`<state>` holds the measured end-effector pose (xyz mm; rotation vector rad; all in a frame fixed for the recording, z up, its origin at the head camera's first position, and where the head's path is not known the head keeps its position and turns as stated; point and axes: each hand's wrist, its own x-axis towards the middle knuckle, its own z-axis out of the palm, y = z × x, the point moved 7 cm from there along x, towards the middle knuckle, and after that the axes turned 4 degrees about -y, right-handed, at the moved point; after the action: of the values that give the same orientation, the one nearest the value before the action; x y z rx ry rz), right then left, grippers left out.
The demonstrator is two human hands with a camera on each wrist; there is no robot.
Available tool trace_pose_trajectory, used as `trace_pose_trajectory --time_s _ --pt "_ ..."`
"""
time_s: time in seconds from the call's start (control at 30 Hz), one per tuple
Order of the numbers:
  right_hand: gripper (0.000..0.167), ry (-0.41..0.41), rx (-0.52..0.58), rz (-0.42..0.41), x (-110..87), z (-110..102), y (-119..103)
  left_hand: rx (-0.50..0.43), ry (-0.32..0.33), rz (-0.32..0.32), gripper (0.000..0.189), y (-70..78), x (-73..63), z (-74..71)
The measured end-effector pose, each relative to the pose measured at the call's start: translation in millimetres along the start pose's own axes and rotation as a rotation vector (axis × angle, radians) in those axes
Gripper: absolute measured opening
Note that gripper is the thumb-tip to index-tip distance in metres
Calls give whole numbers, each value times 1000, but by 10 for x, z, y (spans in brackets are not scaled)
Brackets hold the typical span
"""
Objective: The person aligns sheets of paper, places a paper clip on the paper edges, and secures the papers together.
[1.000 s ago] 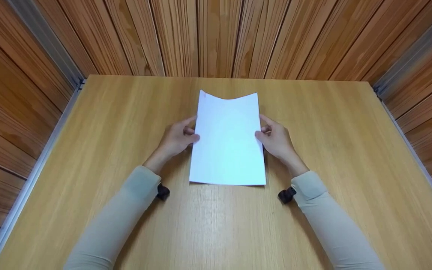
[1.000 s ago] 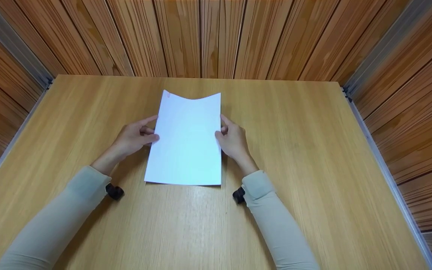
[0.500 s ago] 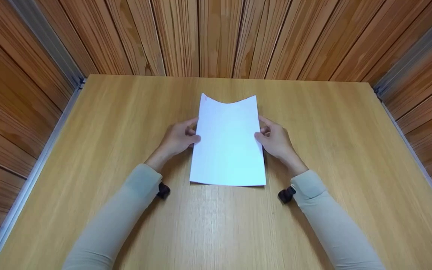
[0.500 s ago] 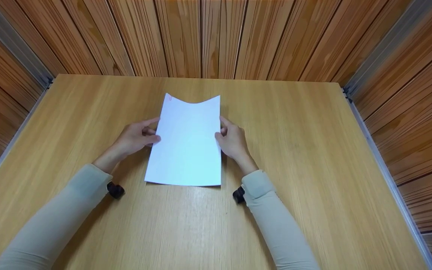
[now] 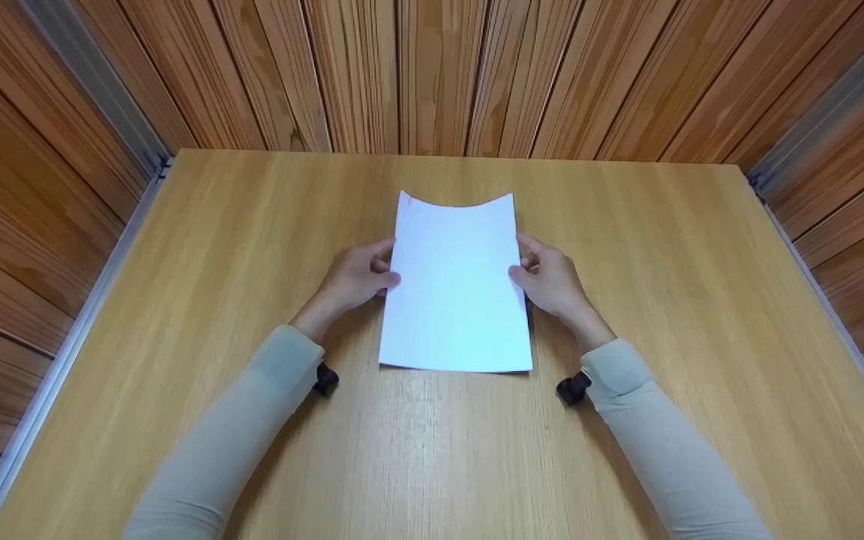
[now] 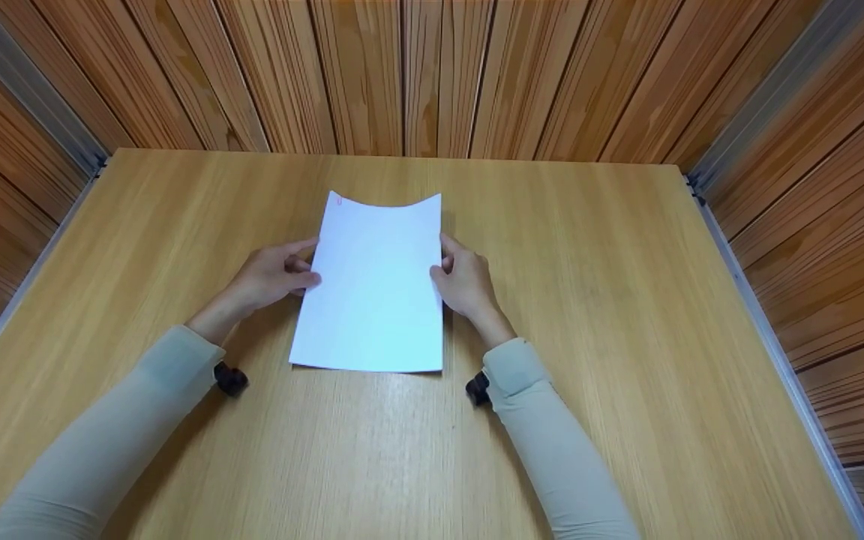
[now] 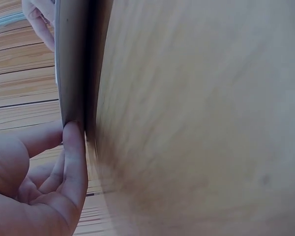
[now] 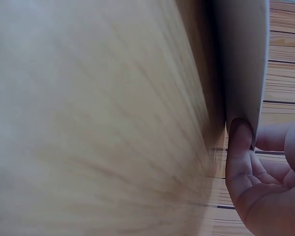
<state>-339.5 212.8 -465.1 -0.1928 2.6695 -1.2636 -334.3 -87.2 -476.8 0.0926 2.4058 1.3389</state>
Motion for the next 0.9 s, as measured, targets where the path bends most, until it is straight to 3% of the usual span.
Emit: trace_pose_trajectory --time_s 0.47,0.7,0.9 --pt "60 -26 -16 -18 6 23 4 28 -24 7 72 -11 11 -6" --pt "61 -57 -40 13 -3 46 19 32 -34 -2 73 -21 -3 -9" --pt "53 -71 -59 19 0 55 39 38 -39 -22 74 -43 -14 -3"
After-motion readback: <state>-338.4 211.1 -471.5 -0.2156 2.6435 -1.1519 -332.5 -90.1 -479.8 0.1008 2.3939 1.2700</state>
